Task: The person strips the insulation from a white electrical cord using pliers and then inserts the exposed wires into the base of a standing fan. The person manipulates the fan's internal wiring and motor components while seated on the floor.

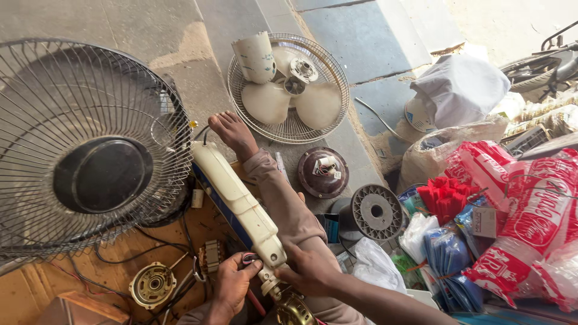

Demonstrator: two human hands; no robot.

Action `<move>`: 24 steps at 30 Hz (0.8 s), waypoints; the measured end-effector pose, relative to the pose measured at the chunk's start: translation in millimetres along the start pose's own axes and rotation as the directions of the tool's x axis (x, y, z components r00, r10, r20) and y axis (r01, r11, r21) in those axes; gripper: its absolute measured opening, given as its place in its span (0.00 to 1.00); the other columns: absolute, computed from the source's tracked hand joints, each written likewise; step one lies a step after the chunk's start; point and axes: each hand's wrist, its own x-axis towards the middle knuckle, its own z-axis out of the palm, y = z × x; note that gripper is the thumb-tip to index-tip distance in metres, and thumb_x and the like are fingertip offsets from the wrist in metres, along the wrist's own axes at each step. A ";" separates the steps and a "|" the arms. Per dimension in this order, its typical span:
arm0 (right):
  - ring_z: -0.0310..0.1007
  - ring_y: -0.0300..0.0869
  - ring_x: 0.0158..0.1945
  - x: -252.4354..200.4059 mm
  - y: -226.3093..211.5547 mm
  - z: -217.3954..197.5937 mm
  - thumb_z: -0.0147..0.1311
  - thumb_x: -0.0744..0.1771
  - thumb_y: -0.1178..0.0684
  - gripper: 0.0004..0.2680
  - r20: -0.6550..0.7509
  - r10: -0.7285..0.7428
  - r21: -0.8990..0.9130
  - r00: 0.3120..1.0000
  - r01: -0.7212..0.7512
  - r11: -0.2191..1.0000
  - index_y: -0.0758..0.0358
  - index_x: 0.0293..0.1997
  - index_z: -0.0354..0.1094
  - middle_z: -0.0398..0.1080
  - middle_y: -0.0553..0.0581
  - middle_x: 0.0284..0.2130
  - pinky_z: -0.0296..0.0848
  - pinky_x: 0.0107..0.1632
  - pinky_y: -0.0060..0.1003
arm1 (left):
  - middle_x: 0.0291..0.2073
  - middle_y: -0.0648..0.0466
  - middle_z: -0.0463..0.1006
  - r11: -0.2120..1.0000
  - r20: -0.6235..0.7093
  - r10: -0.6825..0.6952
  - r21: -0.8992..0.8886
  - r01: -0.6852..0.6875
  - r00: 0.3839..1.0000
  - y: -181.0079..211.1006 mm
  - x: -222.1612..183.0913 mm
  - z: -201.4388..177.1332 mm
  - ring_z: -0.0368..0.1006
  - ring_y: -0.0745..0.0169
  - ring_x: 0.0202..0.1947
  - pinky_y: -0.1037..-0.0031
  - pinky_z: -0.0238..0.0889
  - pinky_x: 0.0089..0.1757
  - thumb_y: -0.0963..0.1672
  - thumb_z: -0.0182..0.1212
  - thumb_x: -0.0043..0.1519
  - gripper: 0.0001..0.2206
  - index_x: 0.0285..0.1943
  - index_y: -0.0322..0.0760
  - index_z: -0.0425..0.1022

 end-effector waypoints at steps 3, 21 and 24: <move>0.76 0.47 0.55 -20.6 7.8 -14.0 0.43 0.69 0.31 0.29 0.114 -0.084 0.118 0.990 0.071 0.991 0.63 0.73 0.53 0.75 0.64 0.52 0.75 0.56 0.41 | 0.35 0.49 0.82 0.969 -0.053 0.055 -0.237 -0.066 0.997 0.7 0.2 12.5 0.75 0.64 0.36 0.76 0.70 0.42 0.35 0.64 0.58 0.06 0.43 0.26 0.79; 0.72 0.49 0.60 -37.9 -8.4 -42.9 0.64 0.56 0.48 0.40 0.140 -0.091 0.575 0.986 -0.006 0.818 0.69 0.75 0.43 0.71 0.68 0.59 0.67 0.64 0.38 | 0.29 0.52 0.87 0.801 -0.034 0.359 0.523 -0.290 0.933 60.0 -32.6 52.5 0.81 0.69 0.29 0.77 0.75 0.34 0.39 0.70 0.56 0.06 0.41 0.32 0.83; 0.73 0.49 0.60 -39.1 -9.6 -42.1 0.63 0.56 0.47 0.38 0.128 -0.090 0.579 0.988 0.000 0.816 0.69 0.74 0.50 0.73 0.68 0.58 0.68 0.63 0.38 | 0.29 0.49 0.86 0.676 -0.067 0.534 0.632 -0.378 0.843 64.6 -33.3 54.6 0.81 0.65 0.27 0.74 0.73 0.33 0.39 0.71 0.55 0.07 0.40 0.32 0.83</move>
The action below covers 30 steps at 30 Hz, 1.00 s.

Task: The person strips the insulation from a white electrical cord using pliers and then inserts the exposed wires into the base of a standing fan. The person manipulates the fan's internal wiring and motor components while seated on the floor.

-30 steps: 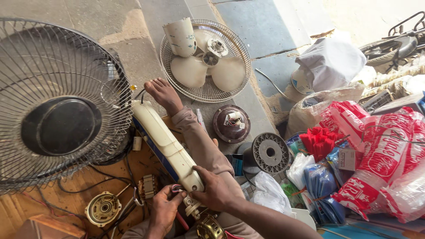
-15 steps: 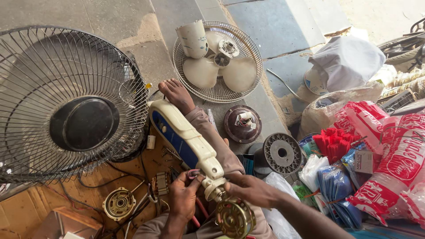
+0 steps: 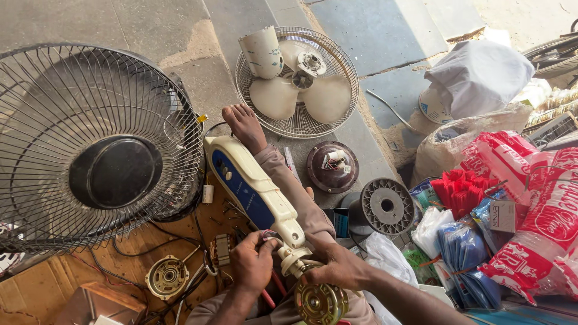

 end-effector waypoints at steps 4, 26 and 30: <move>0.74 0.48 0.59 -0.4 0.4 6.9 0.61 0.57 0.46 0.38 -0.024 0.010 -0.226 1.000 -0.015 0.974 0.62 0.75 0.47 0.73 0.66 0.57 0.69 0.63 0.38 | 0.31 0.49 0.86 0.993 -0.033 -0.093 0.074 0.095 0.995 0.4 6.8 -6.9 0.83 0.64 0.29 0.72 0.75 0.32 0.39 0.66 0.58 0.05 0.41 0.33 0.82; 0.70 0.45 0.64 8.1 44.1 6.6 0.66 0.58 0.51 0.39 0.012 0.068 -0.281 0.998 -0.061 0.958 0.61 0.77 0.42 0.72 0.63 0.60 0.65 0.65 0.38 | 0.41 0.45 0.82 0.484 0.164 -0.149 -0.848 0.216 0.975 -23.9 6.6 -19.8 0.77 0.61 0.41 0.73 0.74 0.45 0.34 0.64 0.65 0.12 0.56 0.24 0.71; 0.66 0.47 0.67 12.5 54.4 2.6 0.65 0.59 0.52 0.39 0.050 -0.018 -0.193 0.999 0.028 0.981 0.67 0.76 0.41 0.67 0.64 0.64 0.62 0.67 0.38 | 0.44 0.53 0.82 0.543 0.307 -0.141 -0.771 0.333 0.941 -29.1 -21.2 -6.0 0.79 0.66 0.46 0.74 0.77 0.48 0.32 0.63 0.54 0.21 0.57 0.33 0.69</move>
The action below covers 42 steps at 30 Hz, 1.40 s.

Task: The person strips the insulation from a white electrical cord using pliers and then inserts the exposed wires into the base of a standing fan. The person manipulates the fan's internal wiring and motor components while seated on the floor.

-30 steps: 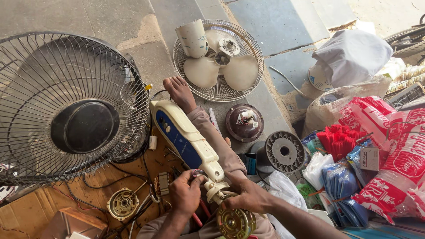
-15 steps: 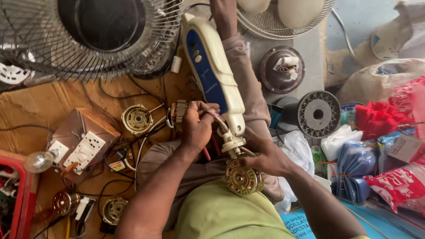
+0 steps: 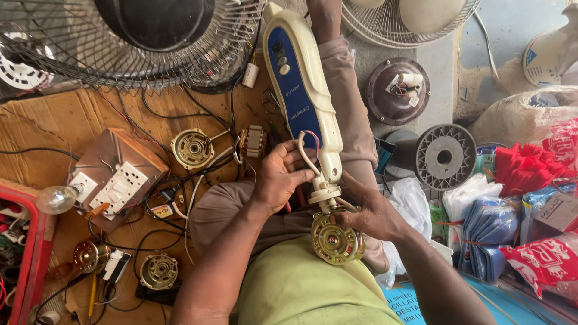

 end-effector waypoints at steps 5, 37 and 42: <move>0.68 0.47 0.66 -0.7 1.3 0.4 0.65 0.59 0.49 0.40 -0.029 0.005 -0.124 1.000 -0.008 0.992 0.67 0.76 0.40 0.69 0.64 0.62 0.64 0.65 0.38 | 0.40 0.46 0.84 0.956 -0.070 0.182 0.245 -0.160 0.981 -12.9 9.0 -0.3 0.82 0.59 0.39 0.70 0.80 0.43 0.32 0.64 0.57 0.18 0.58 0.27 0.71; 0.77 0.39 0.32 68.1 -25.9 4.2 0.59 0.66 0.59 0.19 -0.031 -0.207 -0.408 0.978 0.176 0.896 0.58 0.66 0.66 0.78 0.59 0.33 0.77 0.36 0.36 | 0.41 0.47 0.84 0.410 0.165 0.217 0.879 -0.243 0.962 96.0 -56.0 -24.9 0.82 0.55 0.40 0.68 0.73 0.42 0.38 0.68 0.56 0.13 0.51 0.36 0.83; 0.81 0.39 0.36 83.4 -34.4 11.4 0.60 0.65 0.60 0.11 0.006 -0.444 -0.443 0.896 0.401 0.802 0.62 0.52 0.74 0.80 0.54 0.37 0.79 0.39 0.35 | 0.40 0.46 0.84 0.396 0.069 0.221 0.905 -0.154 0.973 100.9 -68.1 -42.9 0.82 0.54 0.39 0.68 0.73 0.42 0.38 0.65 0.58 0.13 0.52 0.36 0.83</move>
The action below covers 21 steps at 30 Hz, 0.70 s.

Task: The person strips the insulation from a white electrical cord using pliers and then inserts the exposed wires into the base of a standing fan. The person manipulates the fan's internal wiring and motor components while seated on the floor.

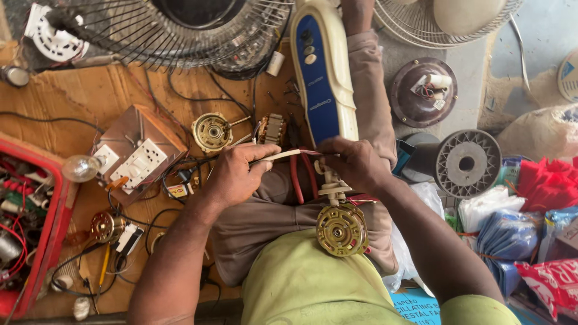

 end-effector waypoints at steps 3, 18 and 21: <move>0.81 0.43 0.35 6.2 -4.4 3.9 0.62 0.64 0.59 0.06 0.063 -0.092 -0.183 0.994 0.102 0.978 0.59 0.43 0.80 0.80 0.54 0.33 0.78 0.40 0.38 | 0.40 0.45 0.85 1.000 -0.002 -0.009 -0.007 0.009 1.000 -13.5 -7.1 0.3 0.82 0.54 0.40 0.69 0.74 0.43 0.38 0.68 0.56 0.12 0.48 0.35 0.83; 0.72 0.47 0.45 18.5 2.2 29.1 0.63 0.60 0.63 0.08 0.049 -0.354 -0.273 0.934 0.353 0.895 0.59 0.39 0.79 0.77 0.52 0.33 0.70 0.52 0.40 | 0.26 0.56 0.79 0.903 0.144 -0.258 -0.315 0.291 0.955 -73.1 -21.9 31.3 0.71 0.75 0.28 0.78 0.68 0.33 0.39 0.59 0.65 0.09 0.50 0.29 0.82; 0.73 0.45 0.44 19.1 2.0 28.5 0.64 0.61 0.62 0.08 0.044 -0.329 -0.253 0.943 0.329 0.910 0.58 0.40 0.80 0.78 0.51 0.34 0.71 0.51 0.40 | 0.27 0.57 0.79 0.877 0.195 -0.263 -0.360 0.319 0.945 -71.0 -17.2 34.0 0.72 0.75 0.27 0.78 0.68 0.32 0.40 0.57 0.66 0.09 0.50 0.27 0.81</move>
